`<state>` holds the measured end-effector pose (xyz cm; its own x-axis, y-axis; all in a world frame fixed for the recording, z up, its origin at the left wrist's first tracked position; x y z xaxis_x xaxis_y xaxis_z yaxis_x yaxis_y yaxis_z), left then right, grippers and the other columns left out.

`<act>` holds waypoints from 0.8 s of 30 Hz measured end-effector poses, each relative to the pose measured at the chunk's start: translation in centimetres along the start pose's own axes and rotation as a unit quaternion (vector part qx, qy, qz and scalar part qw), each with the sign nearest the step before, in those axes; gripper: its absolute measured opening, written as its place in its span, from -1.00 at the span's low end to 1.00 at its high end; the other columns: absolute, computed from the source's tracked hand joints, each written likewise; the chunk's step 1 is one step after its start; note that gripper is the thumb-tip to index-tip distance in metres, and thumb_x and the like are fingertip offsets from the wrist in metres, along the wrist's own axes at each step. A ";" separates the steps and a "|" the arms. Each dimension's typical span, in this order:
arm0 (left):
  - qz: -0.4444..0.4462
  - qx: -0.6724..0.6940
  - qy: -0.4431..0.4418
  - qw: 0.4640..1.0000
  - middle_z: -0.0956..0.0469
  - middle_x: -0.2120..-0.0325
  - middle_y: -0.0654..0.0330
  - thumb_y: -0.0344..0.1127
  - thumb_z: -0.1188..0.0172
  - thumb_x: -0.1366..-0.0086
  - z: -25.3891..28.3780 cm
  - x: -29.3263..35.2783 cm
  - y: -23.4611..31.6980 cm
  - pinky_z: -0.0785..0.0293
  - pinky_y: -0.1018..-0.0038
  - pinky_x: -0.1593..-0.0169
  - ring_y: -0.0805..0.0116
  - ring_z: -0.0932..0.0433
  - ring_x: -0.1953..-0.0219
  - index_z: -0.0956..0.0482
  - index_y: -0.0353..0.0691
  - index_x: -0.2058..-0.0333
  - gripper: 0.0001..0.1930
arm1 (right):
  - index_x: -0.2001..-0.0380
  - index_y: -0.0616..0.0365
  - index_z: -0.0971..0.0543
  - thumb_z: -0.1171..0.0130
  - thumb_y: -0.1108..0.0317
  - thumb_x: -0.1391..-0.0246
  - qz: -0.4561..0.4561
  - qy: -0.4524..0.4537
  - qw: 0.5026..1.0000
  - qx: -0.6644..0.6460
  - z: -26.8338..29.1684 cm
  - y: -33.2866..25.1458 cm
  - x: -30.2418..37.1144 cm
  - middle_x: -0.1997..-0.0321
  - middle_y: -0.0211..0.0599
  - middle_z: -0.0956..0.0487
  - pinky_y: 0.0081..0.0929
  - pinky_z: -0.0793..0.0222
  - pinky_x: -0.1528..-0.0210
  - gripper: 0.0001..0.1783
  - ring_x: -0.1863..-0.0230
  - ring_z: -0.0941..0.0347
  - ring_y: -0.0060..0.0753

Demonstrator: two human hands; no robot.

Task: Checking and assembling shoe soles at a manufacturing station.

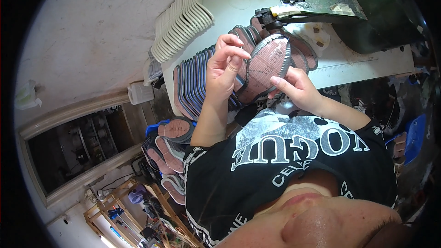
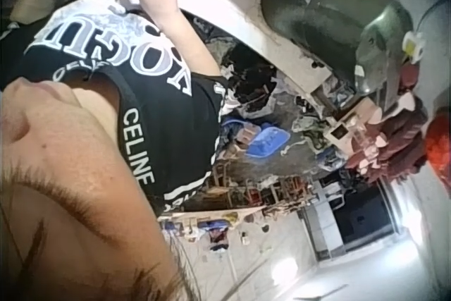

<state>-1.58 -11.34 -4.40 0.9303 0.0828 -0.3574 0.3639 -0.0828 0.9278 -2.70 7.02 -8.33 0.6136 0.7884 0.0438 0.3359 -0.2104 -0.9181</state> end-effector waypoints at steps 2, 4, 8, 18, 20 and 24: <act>0.010 0.017 -0.004 1.000 -0.32 0.17 0.23 -0.27 -0.20 -0.28 -0.1 0.0 0.3 -0.17 0.49 0.01 0.44 -0.27 0.14 -0.64 -0.22 0.32 -0.84 | 0.01 0.33 -0.46 0.04 0.31 -0.31 0.005 -0.002 1.000 0.001 -0.1 -0.2 -0.1 0.07 -0.20 -0.54 -0.45 -0.55 0.14 -0.68 0.12 -0.51 -0.43; 0.020 0.036 -0.010 0.999 -0.33 0.17 0.22 -0.25 -0.22 -0.27 0.0 0.0 0.2 -0.16 0.48 0.01 0.43 -0.27 0.13 -0.65 -0.23 0.35 -0.83 | 0.01 0.33 -0.46 0.04 0.31 -0.31 0.011 -0.001 1.000 0.003 -0.1 -0.2 -0.1 0.07 -0.20 -0.54 -0.45 -0.55 0.14 -0.68 0.12 -0.51 -0.43; -0.006 0.025 -0.027 0.999 -0.34 0.17 0.20 -0.20 -0.28 -0.21 0.1 0.0 0.2 -0.13 0.48 0.00 0.41 -0.26 0.13 -0.65 -0.23 0.43 -0.80 | 0.01 0.33 -0.45 0.04 0.31 -0.31 0.013 0.000 1.000 0.012 -0.1 -0.2 -0.2 0.07 -0.19 -0.54 -0.45 -0.56 0.15 -0.68 0.12 -0.52 -0.43; 0.077 0.109 -0.015 0.991 -0.32 0.19 0.15 -0.22 -0.12 -0.29 -1.3 0.2 0.2 -0.12 0.46 -0.05 0.39 -0.25 0.14 -0.43 -0.20 0.51 -0.76 | 0.02 0.32 -0.45 0.02 0.33 -0.30 0.020 -0.009 0.997 0.072 0.1 -0.1 0.0 0.08 -0.23 -0.54 -0.47 -0.55 0.14 -0.70 0.13 -0.51 -0.48; 0.071 0.098 -0.023 0.992 -0.32 0.18 0.14 -0.25 -0.11 -0.28 -0.7 0.2 -0.2 -0.13 0.46 -0.04 0.39 -0.25 0.13 -0.45 -0.22 0.47 -0.80 | 0.06 0.32 -0.46 0.01 0.34 -0.29 0.030 -0.002 0.998 0.059 -0.1 -0.2 -0.1 0.17 -0.26 -0.54 -0.50 -0.52 0.20 -0.72 0.24 -0.51 -0.51; 0.068 0.024 0.016 0.997 -0.35 0.14 0.17 -0.35 -0.18 -0.21 0.1 0.3 -1.2 -0.22 0.52 0.00 0.46 -0.30 0.17 -0.52 -0.26 0.32 -0.87 | 0.12 0.33 -0.46 -0.01 0.37 -0.27 0.037 0.002 0.998 0.042 -0.3 -0.2 -0.2 0.27 -0.30 -0.54 -0.55 -0.49 0.28 -0.76 0.34 -0.51 -0.55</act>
Point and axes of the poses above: each hand's wrist, its own x-axis away from the middle knuckle, its own z-axis out of the back of the hand, y = z × x, the point moved 4 cm from there along -x, towards the middle knuckle
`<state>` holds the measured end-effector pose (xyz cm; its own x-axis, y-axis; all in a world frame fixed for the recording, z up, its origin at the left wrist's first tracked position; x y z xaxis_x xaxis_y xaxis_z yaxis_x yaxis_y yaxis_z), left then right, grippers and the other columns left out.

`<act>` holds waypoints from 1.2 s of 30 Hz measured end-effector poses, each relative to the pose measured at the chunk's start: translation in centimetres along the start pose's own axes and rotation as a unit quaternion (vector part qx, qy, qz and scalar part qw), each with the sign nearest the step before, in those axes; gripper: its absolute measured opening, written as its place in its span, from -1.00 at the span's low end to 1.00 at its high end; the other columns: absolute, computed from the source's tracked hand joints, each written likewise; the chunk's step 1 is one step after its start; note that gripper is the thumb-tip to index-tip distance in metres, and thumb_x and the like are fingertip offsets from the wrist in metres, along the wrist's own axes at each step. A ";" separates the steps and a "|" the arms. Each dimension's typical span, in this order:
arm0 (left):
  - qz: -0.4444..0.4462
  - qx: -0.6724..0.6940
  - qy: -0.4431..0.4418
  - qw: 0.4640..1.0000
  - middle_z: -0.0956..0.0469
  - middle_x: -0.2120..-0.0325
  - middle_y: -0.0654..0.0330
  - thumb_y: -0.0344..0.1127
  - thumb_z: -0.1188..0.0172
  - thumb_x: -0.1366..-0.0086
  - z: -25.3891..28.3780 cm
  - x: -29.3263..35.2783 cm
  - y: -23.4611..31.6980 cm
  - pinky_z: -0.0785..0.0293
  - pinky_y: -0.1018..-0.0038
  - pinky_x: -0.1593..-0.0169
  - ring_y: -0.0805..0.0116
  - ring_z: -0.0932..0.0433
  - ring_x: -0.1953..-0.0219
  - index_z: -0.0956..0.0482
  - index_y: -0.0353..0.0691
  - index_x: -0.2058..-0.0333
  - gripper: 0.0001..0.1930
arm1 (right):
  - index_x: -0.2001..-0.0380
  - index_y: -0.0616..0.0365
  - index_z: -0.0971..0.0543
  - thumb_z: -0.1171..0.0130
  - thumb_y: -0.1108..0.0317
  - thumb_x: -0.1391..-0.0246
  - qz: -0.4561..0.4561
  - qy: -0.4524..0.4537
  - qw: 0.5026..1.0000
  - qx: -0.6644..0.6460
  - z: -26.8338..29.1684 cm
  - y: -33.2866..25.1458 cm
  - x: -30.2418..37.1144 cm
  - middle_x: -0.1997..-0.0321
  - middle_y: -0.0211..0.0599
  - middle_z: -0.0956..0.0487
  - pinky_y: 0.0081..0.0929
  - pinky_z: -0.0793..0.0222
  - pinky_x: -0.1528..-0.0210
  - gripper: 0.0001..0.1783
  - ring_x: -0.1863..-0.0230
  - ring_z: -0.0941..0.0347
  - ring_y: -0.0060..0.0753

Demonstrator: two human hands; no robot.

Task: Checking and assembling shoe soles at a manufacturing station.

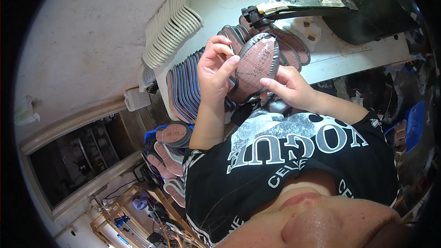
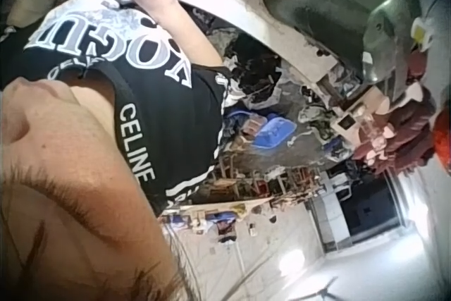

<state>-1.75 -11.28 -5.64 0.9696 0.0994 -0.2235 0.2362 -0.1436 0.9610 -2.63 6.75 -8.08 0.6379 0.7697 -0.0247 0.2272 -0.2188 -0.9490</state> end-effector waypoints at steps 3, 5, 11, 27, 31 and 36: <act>0.069 0.015 0.023 0.997 -0.37 0.07 0.22 -0.38 -0.30 -0.17 -0.8 -0.1 0.1 -0.28 0.56 -0.04 0.53 -0.35 0.11 -0.49 -0.27 0.12 -0.69 | 0.15 0.33 -0.48 -0.03 0.35 -0.26 -0.007 0.004 1.000 -0.007 0.0 -0.1 0.0 0.31 -0.31 -0.56 -0.56 -0.48 0.28 -0.76 0.35 -0.52 -0.55; 0.180 0.017 -0.055 0.982 -0.42 0.10 0.25 -0.31 -0.30 -0.21 -1.8 0.1 -0.4 -0.31 0.55 -0.05 0.53 -0.38 0.07 -0.42 -0.30 0.01 -0.59 | 0.17 0.33 -0.49 -0.05 0.33 -0.26 -0.011 0.007 1.000 -0.007 0.0 -0.2 0.0 0.33 -0.31 -0.57 -0.56 -0.48 0.28 -0.76 0.36 -0.53 -0.55; 0.245 0.071 -0.095 0.962 -0.53 0.24 0.28 -0.26 -0.27 -0.24 -1.8 0.7 -1.4 -0.40 0.60 0.06 0.59 -0.47 0.19 -0.43 -0.31 0.05 -0.62 | 0.33 0.27 -0.55 -0.08 -0.01 -0.24 0.073 -0.086 0.994 0.003 1.1 -0.6 -0.3 0.44 -0.30 -0.58 -0.62 -0.44 0.38 -0.54 0.43 -0.53 -0.56; 0.214 0.065 -0.133 0.965 -0.51 0.27 0.25 -0.31 -0.25 -0.19 -3.5 1.0 -0.2 -0.37 0.60 0.09 0.54 -0.47 0.23 -0.41 -0.32 0.13 -0.67 | 0.32 0.18 -0.55 -0.16 0.03 -0.20 -0.129 -0.030 0.948 -0.290 3.3 -1.1 -1.1 0.50 -0.51 -0.47 -0.74 -0.22 0.54 -0.62 0.53 -0.33 -0.73; 0.215 -0.015 -0.136 0.967 -0.51 0.27 0.26 -0.33 -0.25 -0.19 -3.7 0.8 1.2 -0.36 0.62 0.09 0.55 -0.46 0.23 -0.42 -0.32 0.14 -0.68 | 0.42 0.22 -0.65 -0.29 0.18 -0.09 -0.121 -0.030 0.970 -0.210 5.4 -1.7 -1.0 0.52 -0.47 -0.55 -0.72 -0.24 0.51 -0.72 0.56 -0.35 -0.70; 0.198 -0.140 -0.152 0.958 -0.53 0.34 0.23 -0.33 -0.26 -0.17 -4.1 0.5 1.9 -0.38 0.60 0.17 0.52 -0.48 0.28 -0.45 -0.34 0.18 -0.70 | 0.49 0.27 -0.65 -0.25 0.29 -0.11 -0.103 -0.037 0.994 0.002 6.4 -3.9 -1.1 0.63 -0.49 -0.50 -0.69 -0.22 0.51 -0.76 0.57 -0.33 -0.71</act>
Point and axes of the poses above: each hand's wrist, its own x-axis away from the middle knuckle, its own z-axis out of the back of the hand, y = z × x, the point moved 4 cm from there along -x, towards the middle knuckle
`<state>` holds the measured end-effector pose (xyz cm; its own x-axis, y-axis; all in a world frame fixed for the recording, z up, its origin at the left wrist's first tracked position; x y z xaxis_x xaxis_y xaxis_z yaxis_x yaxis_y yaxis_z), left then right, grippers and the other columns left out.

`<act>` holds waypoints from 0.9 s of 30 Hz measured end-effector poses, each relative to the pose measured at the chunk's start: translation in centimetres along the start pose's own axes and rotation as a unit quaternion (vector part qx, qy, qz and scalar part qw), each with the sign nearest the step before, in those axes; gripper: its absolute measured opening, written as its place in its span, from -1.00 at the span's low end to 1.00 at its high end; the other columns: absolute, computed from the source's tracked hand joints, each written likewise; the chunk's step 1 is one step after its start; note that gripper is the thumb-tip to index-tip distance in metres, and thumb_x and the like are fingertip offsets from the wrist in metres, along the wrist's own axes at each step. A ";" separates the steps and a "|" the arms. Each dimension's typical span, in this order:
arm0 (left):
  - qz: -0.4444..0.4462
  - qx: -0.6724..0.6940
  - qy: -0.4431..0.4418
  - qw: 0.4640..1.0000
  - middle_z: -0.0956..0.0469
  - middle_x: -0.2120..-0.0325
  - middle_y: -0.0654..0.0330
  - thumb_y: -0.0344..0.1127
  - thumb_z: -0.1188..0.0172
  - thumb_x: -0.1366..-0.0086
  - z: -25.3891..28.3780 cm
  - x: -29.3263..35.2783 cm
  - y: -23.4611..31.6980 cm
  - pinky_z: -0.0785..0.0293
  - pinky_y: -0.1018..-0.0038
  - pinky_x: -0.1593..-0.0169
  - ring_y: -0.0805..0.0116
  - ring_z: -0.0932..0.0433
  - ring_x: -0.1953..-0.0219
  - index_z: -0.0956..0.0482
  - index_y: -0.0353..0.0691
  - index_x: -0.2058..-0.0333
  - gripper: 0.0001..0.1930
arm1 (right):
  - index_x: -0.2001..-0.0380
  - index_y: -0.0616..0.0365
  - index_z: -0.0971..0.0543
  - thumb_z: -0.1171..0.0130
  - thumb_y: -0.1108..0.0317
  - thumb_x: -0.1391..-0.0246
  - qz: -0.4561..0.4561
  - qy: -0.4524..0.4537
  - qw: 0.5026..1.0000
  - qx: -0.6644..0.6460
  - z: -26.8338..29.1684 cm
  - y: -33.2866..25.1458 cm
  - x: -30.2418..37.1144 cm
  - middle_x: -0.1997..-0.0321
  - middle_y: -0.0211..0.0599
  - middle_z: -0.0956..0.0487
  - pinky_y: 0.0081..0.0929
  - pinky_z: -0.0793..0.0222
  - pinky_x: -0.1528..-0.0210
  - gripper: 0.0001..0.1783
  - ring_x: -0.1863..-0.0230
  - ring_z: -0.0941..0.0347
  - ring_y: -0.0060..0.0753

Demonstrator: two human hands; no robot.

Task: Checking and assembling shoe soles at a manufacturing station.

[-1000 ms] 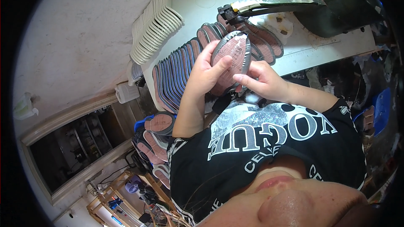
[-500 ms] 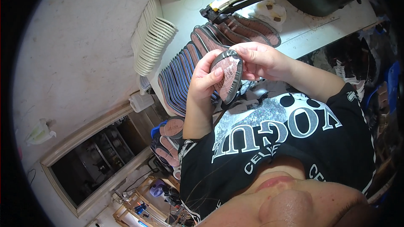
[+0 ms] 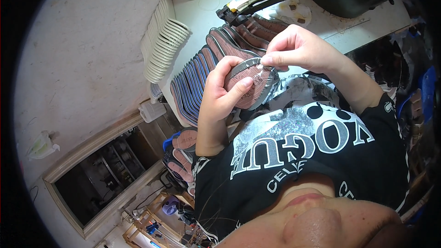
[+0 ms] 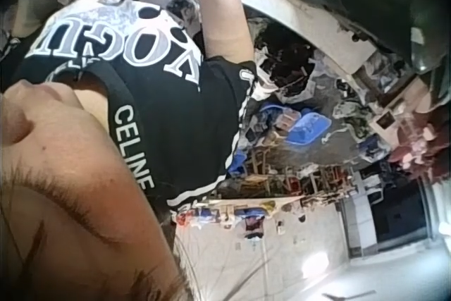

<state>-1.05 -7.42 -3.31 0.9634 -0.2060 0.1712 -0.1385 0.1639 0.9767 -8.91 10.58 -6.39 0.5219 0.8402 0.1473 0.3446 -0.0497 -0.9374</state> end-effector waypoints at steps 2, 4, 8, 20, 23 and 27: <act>-0.002 -0.025 0.002 1.000 -0.54 0.36 0.22 -0.33 -0.26 -0.17 -0.1 0.0 0.2 -0.38 0.59 0.18 0.51 -0.48 0.30 -0.45 -0.35 0.18 -0.70 | 0.48 0.28 -0.65 -0.24 0.29 -0.11 -0.002 0.010 1.000 0.029 -0.1 -0.3 0.1 0.63 -0.48 -0.50 -0.69 -0.22 0.50 -0.76 0.57 -0.33 -0.71; -0.004 -0.050 0.003 0.999 -0.54 0.37 0.21 -0.33 -0.25 -0.18 -0.2 -0.1 0.3 -0.39 0.59 0.20 0.50 -0.48 0.31 -0.45 -0.36 0.18 -0.70 | 0.48 0.30 -0.64 -0.24 0.30 -0.11 -0.004 0.021 0.998 0.060 -0.1 -0.2 0.1 0.63 -0.47 -0.50 -0.68 -0.22 0.50 -0.75 0.57 -0.33 -0.72; 0.005 -0.030 0.005 1.000 -0.52 0.35 0.22 -0.31 -0.26 -0.18 -0.5 0.2 -0.3 -0.38 0.58 0.17 0.51 -0.47 0.28 -0.44 -0.35 0.16 -0.68 | 0.48 0.26 -0.64 -0.22 0.27 -0.13 -0.004 0.013 0.998 0.053 0.5 0.3 -0.3 0.61 -0.48 -0.51 -0.70 -0.24 0.49 -0.74 0.56 -0.34 -0.72; -0.052 -0.015 0.002 0.999 -0.53 0.28 0.18 -0.33 -0.27 -0.18 -0.8 0.2 0.3 -0.40 0.56 0.10 0.46 -0.49 0.23 -0.43 -0.36 0.12 -0.65 | 0.38 0.20 -0.63 -0.29 0.18 -0.09 -0.043 -0.060 0.961 -0.265 -0.5 2.7 0.2 0.51 -0.50 -0.52 -0.77 -0.26 0.40 -0.73 0.47 -0.34 -0.72; -0.090 -0.054 0.002 0.994 -0.56 0.27 0.12 -0.35 -0.27 -0.18 -1.2 0.0 1.4 -0.42 0.53 0.08 0.40 -0.54 0.20 -0.42 -0.37 0.08 -0.63 | 0.39 0.21 -0.65 -0.31 0.23 -0.06 -0.058 -0.036 0.976 -0.207 -0.1 1.3 0.5 0.51 -0.46 -0.55 -0.76 -0.25 0.44 -0.76 0.49 -0.37 -0.72; -0.096 -0.111 -0.011 0.989 -0.60 0.27 0.03 -0.38 -0.25 -0.18 -1.2 0.4 1.4 -0.47 0.49 0.11 0.33 -0.61 0.21 -0.41 -0.38 0.05 -0.61 | 0.45 0.21 -0.66 -0.29 0.27 -0.06 -0.030 -0.049 0.996 -0.066 0.3 -0.5 0.6 0.57 -0.46 -0.56 -0.74 -0.24 0.50 -0.79 0.55 -0.38 -0.73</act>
Point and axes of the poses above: each hand's wrist, its own x-axis away from the middle knuckle, its own z-axis out of the back of the hand, y = z × x, the point moved 4 cm from there along -x, towards the middle knuckle
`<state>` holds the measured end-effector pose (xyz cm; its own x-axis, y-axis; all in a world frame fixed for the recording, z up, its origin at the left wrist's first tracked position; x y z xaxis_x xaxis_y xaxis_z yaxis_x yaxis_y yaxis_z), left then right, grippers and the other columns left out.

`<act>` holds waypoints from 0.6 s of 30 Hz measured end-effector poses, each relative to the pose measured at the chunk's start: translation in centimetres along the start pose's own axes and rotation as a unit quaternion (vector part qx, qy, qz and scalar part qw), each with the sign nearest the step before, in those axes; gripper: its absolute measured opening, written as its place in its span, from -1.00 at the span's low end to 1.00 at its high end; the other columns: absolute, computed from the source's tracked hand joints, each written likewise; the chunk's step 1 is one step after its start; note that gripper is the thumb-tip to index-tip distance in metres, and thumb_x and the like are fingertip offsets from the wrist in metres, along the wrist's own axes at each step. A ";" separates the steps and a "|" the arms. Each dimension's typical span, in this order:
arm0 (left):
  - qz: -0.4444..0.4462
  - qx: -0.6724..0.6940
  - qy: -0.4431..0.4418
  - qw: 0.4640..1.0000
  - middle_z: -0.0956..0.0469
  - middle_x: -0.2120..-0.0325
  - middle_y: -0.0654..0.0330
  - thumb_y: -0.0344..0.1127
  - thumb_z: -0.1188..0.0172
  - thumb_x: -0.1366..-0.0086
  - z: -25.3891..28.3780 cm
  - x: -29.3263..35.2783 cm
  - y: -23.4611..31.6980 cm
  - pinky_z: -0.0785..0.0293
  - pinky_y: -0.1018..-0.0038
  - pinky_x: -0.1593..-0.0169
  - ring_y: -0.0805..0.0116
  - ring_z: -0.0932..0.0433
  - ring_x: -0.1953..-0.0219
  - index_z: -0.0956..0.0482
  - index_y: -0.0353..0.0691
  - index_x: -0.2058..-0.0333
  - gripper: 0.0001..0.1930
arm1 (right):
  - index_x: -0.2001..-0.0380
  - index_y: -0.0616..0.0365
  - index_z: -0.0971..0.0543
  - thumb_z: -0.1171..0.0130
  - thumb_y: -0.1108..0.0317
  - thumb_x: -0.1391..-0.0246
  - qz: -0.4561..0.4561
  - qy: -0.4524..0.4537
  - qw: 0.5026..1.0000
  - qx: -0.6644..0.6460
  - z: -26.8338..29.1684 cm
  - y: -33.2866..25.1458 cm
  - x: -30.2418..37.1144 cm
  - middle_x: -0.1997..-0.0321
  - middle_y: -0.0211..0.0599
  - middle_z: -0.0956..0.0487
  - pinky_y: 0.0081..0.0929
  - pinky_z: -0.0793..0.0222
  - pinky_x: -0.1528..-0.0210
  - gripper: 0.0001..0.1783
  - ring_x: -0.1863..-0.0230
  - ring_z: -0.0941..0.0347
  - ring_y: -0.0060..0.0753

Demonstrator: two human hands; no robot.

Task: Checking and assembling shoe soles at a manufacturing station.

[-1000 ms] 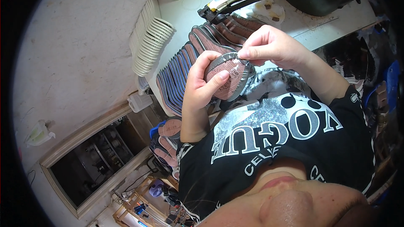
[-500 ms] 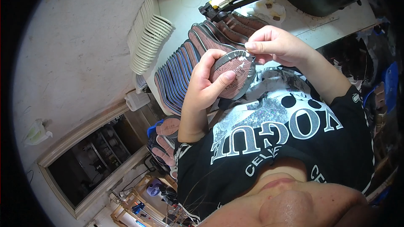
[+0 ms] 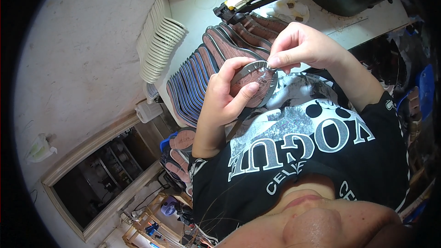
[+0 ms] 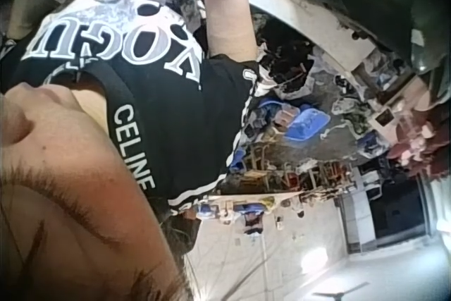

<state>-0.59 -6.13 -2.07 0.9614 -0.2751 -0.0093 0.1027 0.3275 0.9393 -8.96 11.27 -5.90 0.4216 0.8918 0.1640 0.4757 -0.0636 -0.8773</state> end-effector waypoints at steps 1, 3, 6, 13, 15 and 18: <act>0.000 0.001 -0.001 1.000 -0.60 0.27 0.03 -0.38 -0.25 -0.18 0.0 0.0 0.0 -0.47 0.49 0.11 0.33 -0.61 0.21 -0.41 -0.38 0.05 -0.61 | 0.48 0.21 -0.66 -0.28 0.28 -0.07 0.011 0.009 0.998 0.054 -0.1 -0.4 0.1 0.60 -0.47 -0.55 -0.73 -0.24 0.51 -0.79 0.57 -0.37 -0.73; 0.002 -0.010 -0.008 1.000 -0.60 0.29 0.02 -0.41 -0.25 -0.17 -0.1 0.0 -0.1 -0.48 0.48 0.13 0.30 -0.62 0.23 -0.40 -0.37 0.03 -0.60 | 0.47 0.23 -0.65 -0.29 0.32 -0.06 0.020 0.019 0.997 0.076 -0.1 -0.3 0.2 0.58 -0.47 -0.54 -0.72 -0.24 0.50 -0.82 0.55 -0.36 -0.74; 0.026 0.028 0.019 0.999 -0.61 0.29 0.04 -0.48 -0.24 -0.16 -0.5 0.0 0.3 -0.48 0.48 0.12 0.30 -0.63 0.22 -0.40 -0.34 -0.01 -0.58 | 0.49 0.25 -0.63 -0.28 0.38 -0.07 0.045 0.044 0.989 0.135 -0.3 -0.5 0.4 0.58 -0.48 -0.52 -0.71 -0.23 0.48 -0.84 0.53 -0.35 -0.76; -0.029 -0.021 -0.029 0.999 -0.62 0.23 0.07 -0.58 -0.24 -0.12 -0.4 -0.3 0.4 -0.49 0.51 0.10 0.31 -0.63 0.20 -0.50 -0.28 0.04 -0.61 | 0.53 0.23 -0.57 -0.27 0.39 -0.08 0.033 0.049 0.995 0.080 -0.1 0.1 0.2 0.57 -0.55 -0.50 -0.72 -0.22 0.45 -0.83 0.51 -0.32 -0.79; -0.061 0.005 -0.020 0.998 -0.62 0.21 0.07 -0.58 -0.26 -0.10 -0.4 0.0 0.1 -0.50 0.51 0.09 0.31 -0.64 0.18 -0.52 -0.29 0.04 -0.61 | 0.53 0.23 -0.57 -0.26 0.39 -0.08 0.032 0.041 0.997 0.052 -0.2 0.2 0.2 0.56 -0.55 -0.50 -0.72 -0.22 0.45 -0.83 0.51 -0.32 -0.79; -0.080 0.009 -0.017 0.997 -0.62 0.21 0.06 -0.58 -0.27 -0.09 -0.5 -0.1 0.0 -0.50 0.50 0.09 0.31 -0.64 0.17 -0.51 -0.28 0.01 -0.57 | 0.52 0.22 -0.57 -0.26 0.39 -0.09 0.053 0.050 0.997 0.039 -0.4 0.5 0.3 0.56 -0.56 -0.51 -0.74 -0.21 0.45 -0.84 0.51 -0.31 -0.81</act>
<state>-0.58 -5.66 -2.21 0.9239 -0.3528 -0.1479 0.2487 0.2602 0.9330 -8.32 11.31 -6.07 0.5428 0.8328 0.1084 0.3640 -0.1170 -0.9240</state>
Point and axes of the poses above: each hand's wrist, its own x-axis away from the middle knuckle, its own z-axis out of the back of the hand, y = z × x, the point moved 4 cm from there along -x, towards the middle knuckle
